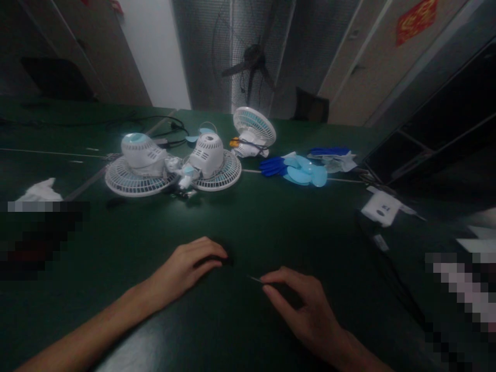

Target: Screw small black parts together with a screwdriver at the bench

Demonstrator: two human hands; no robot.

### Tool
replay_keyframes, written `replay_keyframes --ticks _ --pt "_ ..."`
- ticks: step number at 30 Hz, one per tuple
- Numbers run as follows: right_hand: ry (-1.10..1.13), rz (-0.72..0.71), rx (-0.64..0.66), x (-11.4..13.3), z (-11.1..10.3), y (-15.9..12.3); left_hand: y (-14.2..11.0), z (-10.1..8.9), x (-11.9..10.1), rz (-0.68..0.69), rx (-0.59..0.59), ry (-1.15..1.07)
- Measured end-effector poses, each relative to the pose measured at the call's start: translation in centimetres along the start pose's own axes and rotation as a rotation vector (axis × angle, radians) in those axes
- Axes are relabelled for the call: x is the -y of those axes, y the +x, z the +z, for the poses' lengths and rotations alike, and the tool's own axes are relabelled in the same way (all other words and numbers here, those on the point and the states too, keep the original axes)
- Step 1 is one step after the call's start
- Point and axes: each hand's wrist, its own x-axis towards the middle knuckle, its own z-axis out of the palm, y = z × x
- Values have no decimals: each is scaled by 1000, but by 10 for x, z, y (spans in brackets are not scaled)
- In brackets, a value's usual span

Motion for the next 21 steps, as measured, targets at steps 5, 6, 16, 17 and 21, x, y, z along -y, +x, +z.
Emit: replay_keyframes --ticks 5,6,16,17,21 --pt "16 8 12 -2 0 -1 -11 -63 54 -140 -198 244" --pt "13 8 12 -3 0 -1 -16 -75 63 -167 -229 279" --pt "25 24 10 -2 -1 0 -37 -121 94 -323 -421 297" --pt "23 27 9 -2 -1 0 -37 -121 95 -345 -453 251" --pt "9 31 16 -4 0 -1 -34 -120 89 -401 -559 39"
